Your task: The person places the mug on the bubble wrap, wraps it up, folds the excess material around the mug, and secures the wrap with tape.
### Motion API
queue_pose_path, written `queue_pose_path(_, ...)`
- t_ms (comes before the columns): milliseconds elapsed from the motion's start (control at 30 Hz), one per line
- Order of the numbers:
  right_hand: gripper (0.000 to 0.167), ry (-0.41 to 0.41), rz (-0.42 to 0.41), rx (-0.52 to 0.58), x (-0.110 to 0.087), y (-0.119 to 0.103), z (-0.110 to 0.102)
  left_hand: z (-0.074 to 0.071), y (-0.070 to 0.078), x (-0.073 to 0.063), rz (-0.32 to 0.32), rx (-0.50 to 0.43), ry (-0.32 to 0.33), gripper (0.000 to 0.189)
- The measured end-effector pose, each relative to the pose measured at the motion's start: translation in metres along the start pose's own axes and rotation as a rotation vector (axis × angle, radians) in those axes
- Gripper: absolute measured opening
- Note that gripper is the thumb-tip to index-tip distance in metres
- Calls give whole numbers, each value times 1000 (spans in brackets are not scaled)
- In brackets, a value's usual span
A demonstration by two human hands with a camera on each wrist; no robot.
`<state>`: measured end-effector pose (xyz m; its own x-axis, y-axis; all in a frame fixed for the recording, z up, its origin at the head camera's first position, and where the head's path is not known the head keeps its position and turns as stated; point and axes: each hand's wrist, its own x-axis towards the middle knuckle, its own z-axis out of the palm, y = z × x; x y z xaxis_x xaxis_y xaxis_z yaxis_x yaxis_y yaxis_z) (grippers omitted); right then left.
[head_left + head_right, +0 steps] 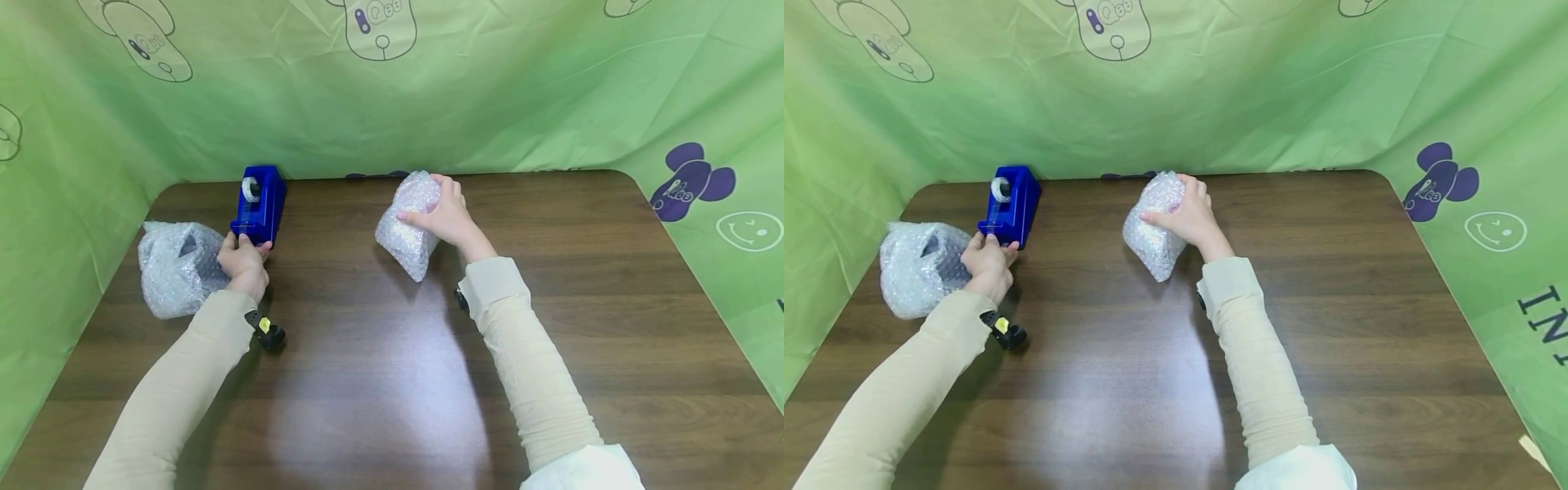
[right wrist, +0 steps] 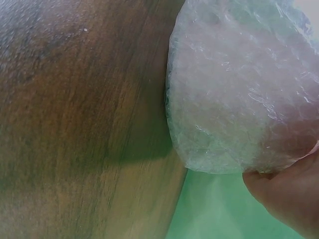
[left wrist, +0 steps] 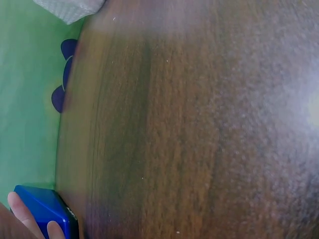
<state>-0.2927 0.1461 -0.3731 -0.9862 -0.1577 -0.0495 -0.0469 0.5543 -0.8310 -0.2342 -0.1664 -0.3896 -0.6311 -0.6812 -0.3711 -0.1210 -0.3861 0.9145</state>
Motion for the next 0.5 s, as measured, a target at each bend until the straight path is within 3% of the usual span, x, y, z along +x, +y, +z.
queue_pose_path(500,100,3,4,7,-1,0,0,-2,0,1,1,4,-17,42)
